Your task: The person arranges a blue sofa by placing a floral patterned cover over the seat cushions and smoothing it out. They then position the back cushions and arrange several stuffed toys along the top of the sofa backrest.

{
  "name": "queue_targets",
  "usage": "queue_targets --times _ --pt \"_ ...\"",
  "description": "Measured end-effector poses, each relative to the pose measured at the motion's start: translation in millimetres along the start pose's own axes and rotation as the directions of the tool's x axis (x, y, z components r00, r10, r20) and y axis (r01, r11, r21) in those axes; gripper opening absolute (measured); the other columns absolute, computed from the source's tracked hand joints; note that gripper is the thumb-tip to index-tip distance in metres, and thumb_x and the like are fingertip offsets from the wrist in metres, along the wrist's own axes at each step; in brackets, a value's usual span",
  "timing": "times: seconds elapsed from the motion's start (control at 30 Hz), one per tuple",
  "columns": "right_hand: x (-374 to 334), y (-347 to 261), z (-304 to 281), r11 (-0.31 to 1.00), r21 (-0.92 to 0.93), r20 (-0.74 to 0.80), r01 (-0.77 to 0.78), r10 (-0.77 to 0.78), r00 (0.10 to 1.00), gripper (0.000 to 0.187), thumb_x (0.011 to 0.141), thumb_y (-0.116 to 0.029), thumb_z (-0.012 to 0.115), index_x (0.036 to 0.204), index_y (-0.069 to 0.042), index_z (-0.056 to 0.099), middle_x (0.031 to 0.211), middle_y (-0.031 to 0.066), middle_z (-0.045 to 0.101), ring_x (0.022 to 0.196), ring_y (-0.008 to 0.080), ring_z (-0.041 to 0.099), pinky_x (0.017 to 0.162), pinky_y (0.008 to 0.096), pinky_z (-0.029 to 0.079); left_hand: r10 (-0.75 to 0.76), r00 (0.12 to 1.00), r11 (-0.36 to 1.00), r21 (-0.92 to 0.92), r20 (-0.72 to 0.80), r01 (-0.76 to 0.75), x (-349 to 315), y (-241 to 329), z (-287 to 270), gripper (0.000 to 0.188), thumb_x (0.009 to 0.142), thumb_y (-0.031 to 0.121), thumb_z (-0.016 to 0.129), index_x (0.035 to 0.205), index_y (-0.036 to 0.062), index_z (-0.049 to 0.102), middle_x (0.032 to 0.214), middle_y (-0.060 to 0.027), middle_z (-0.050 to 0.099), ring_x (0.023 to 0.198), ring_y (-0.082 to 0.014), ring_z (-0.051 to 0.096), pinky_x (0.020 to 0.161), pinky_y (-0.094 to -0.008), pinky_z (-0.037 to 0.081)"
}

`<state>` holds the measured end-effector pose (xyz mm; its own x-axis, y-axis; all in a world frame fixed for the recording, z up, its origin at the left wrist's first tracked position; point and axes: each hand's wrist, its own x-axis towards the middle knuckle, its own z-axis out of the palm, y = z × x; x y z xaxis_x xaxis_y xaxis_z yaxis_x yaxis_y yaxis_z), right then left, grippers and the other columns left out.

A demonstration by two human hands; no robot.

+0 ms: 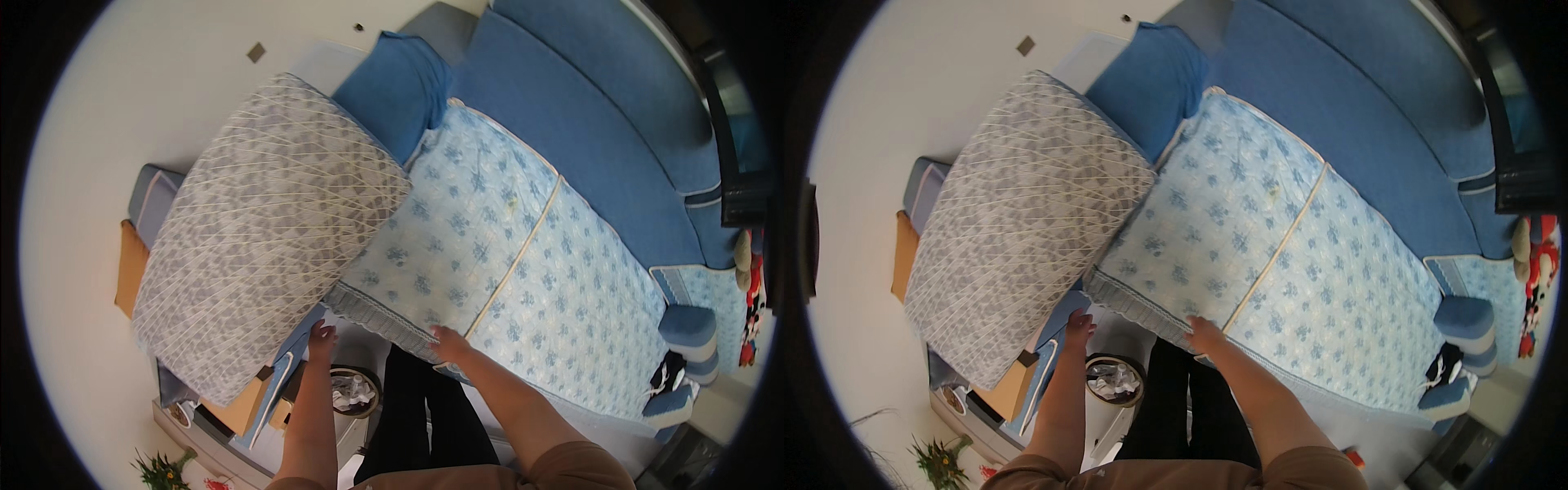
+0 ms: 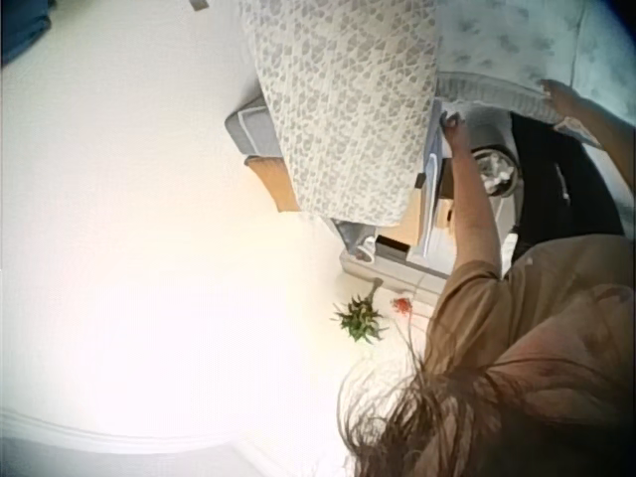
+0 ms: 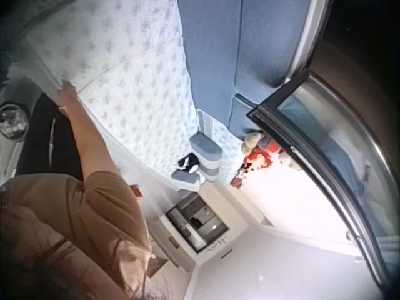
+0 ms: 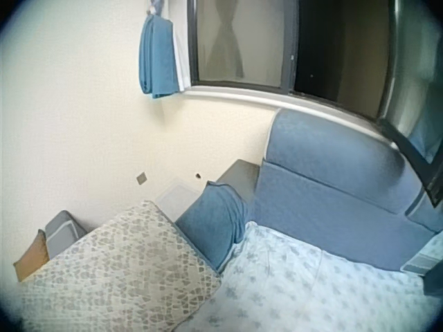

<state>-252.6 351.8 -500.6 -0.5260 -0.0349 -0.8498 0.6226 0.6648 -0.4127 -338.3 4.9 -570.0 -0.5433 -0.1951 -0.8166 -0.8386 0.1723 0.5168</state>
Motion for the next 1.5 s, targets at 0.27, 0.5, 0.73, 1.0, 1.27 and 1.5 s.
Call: queue_targets --times 0.27,0.5,0.73,1.0,1.27,1.5 --pt "43.2 -117.0 -153.1 0.74 0.524 -0.559 0.423 -0.076 0.826 0.073 0.081 -0.04 0.066 0.139 -0.013 0.03 0.13 0.0081 0.046 0.115 0.0205 0.047 0.085 0.0376 0.043 -0.279 0.929 0.329 -0.933 -0.241 -0.144 -39.9 -121.8 -219.3 0.037 0.092 0.037 0.041 0.123 0.018 0.046 0.109 -0.0066 0.057 0.086 -0.0247 0.058 0.075 -0.0411 0.048" --pt "40.8 -239.1 -227.6 0.784 0.464 -0.528 0.412 -0.129 0.84 0.083 0.078 -0.046 0.068 0.14 -0.006 0.029 0.134 0.0176 0.043 0.117 0.026 0.047 0.093 0.0337 0.04 -0.033 0.924 0.323 -0.879 -0.381 -0.351 -113.6 1.3 -289.9 0.067 0.087 0.061 0.042 0.139 0.0185 0.033 0.141 -0.0064 0.037 0.126 -0.0307 0.038 0.101 -0.0533 0.031" --pt "45.8 -261.1 -222.6 0.779 0.491 -0.446 0.391 -0.161 0.88 0.096 0.072 -0.035 0.077 0.144 -0.014 0.017 0.127 0.012 0.047 0.11 0.023 0.05 0.084 0.0396 0.044 0.048 0.984 0.545 -0.821 -0.174 -0.172 -104.0 5.0 -308.0 0.074 0.084 0.061 0.049 0.141 0.0177 0.029 0.142 -0.0086 0.035 0.128 -0.0318 0.036 0.103 -0.0519 0.032" --pt "-64.5 -284.8 -230.6 0.718 0.44 -0.6 0.539 -0.212 0.772 0.072 0.074 -0.017 0.075 0.133 -0.002 0.037 0.12 0.0134 0.054 0.105 0.0217 0.056 0.086 0.0326 0.046 0.176 0.96 0.528 -0.803 -0.216 -0.278 -117.8 0.8 -296.8 0.051 0.09 0.033 0.057 0.132 0.0122 0.038 0.129 -0.0119 0.048 0.115 -0.0284 0.051 0.092 -0.0447 0.046" --pt "-186.0 -77.3 -253.1 0.473 0.597 -0.692 0.648 -0.106 0.715 0.069 0.079 -0.007 0.068 0.137 -0.009 0.031 0.127 0.0091 0.048 0.115 0.0219 0.048 0.093 0.0353 0.043 0.337 0.924 0.593 -0.721 -0.181 -0.358 -199.3 40.5 -209.0 0.039 0.089 0.014 0.057 0.125 0.0089 0.044 0.118 -0.0087 0.055 0.105 -0.0247 0.056 0.089 -0.0421 0.048" --pt "-330.0 171.5 -207.9 0.406 0.713 -0.692 0.572 0.272 0.669 0.057 0.085 -0.011 0.061 0.134 -0.02 0.033 0.127 0.0033 0.047 0.115 0.0211 0.047 0.091 0.0416 0.042 0.428 0.9 0.798 -0.502 0.084 -0.333 -244.7 97.1 -54.9 0.052 0.082 0.004 0.062 0.13 0.0043 0.043 0.117 -0.0086 0.057 0.103 -0.0185 0.055 0.087 -0.0323 0.046"
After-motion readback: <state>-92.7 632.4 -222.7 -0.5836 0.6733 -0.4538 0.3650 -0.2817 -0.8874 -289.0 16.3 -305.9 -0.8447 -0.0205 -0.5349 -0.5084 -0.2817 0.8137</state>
